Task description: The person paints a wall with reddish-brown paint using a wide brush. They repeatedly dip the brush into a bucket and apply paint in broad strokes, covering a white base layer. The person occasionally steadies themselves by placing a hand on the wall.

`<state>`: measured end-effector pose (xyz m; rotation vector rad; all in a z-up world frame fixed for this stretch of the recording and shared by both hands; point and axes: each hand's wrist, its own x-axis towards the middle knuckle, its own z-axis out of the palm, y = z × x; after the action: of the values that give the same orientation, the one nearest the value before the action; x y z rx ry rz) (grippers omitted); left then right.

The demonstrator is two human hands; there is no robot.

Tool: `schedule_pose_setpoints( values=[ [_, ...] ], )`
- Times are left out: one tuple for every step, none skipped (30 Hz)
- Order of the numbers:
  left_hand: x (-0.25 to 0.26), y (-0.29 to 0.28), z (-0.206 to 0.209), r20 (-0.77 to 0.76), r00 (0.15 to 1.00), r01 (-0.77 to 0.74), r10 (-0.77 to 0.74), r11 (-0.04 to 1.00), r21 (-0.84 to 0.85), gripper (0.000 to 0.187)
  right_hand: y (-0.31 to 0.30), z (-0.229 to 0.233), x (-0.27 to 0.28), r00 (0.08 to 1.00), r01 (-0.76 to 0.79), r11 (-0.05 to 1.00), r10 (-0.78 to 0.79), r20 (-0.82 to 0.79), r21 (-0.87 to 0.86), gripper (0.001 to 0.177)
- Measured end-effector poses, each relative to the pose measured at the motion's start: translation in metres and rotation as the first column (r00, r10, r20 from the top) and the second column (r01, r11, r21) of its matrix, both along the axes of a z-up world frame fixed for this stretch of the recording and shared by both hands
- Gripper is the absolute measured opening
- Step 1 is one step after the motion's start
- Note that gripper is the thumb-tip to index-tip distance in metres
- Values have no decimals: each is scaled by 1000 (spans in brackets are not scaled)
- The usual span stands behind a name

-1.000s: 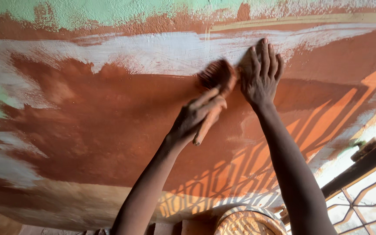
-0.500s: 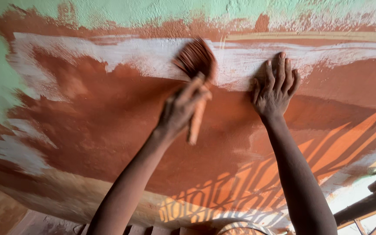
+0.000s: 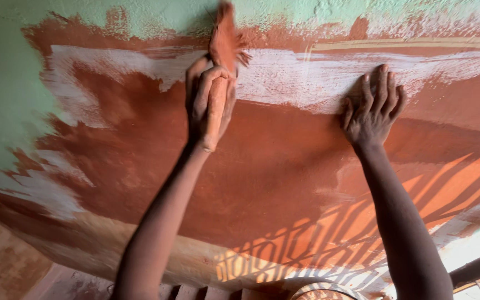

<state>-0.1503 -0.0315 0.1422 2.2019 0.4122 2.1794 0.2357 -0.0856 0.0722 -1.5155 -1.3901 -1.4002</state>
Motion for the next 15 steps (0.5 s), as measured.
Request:
schedule_pose_setpoints(
  values=[
    [6, -2, -6, 102, 991, 94, -87, 994, -64, 25, 0, 0, -1, 1000, 4, 1000, -4, 2, -8, 56],
    [12, -3, -11, 178, 956, 263, -234, 952, -159, 26, 0, 1, -1, 1000, 11, 1000, -11, 5, -13, 56],
    [17, -6, -17, 278, 887, 434, -369, 872, -226, 28, 0, 1, -2, 1000, 26, 999, -26, 14, -18, 57],
    [23, -9, -22, 389, 793, 584, -468, 766, -268, 30, -3, 1, -1, 999, 45, 999, -44, 27, -23, 58],
    [27, -11, -25, 444, 706, 692, -552, 673, -263, 31, -5, 1, -2, 997, 63, 998, -62, 40, -27, 59],
    [31, -14, -26, 506, 595, 792, -625, 562, -238, 33, -8, 2, -1, 996, 80, 996, -79, 51, -28, 59],
    [33, -16, -25, 558, 479, 870, -677, 451, -200, 36, -12, 3, -2, 994, 97, 995, -95, 62, -28, 59],
    [34, -17, -23, 536, 449, 887, -715, 430, -168, 37, -11, 5, -4, 991, 115, 993, -113, 74, -29, 58],
    [34, -18, -21, 512, 418, 902, -750, 409, -137, 39, -9, 8, -7, 989, 129, 991, -126, 82, -26, 57],
    [34, -21, -19, 491, 385, 918, -782, 381, -113, 41, -13, 8, -9, 986, 146, 989, -143, 87, -30, 55],
    [36, -23, -17, 470, 386, 917, -793, 384, -105, 40, -16, 10, -11, 983, 163, 986, -159, 93, -35, 54],
    [39, -26, -16, 451, 386, 918, -805, 385, -97, 39, -22, 12, -13, 987, 146, 988, -142, 81, -54, 54],
    [43, -28, -14, 432, 385, 918, -816, 386, -90, 39, -26, 16, -16, 990, 130, 989, -125, 69, -72, 53],
    [46, -31, -13, 433, 383, 921, -816, 373, -111, 39, -33, 18, -20, 992, 115, 989, -110, 56, -95, 53],
    [50, -36, -12, 435, 381, 923, -816, 360, -132, 39, -40, 22, -27, 999, 43, 992, -43, -2, -121, 56]
  ],
)
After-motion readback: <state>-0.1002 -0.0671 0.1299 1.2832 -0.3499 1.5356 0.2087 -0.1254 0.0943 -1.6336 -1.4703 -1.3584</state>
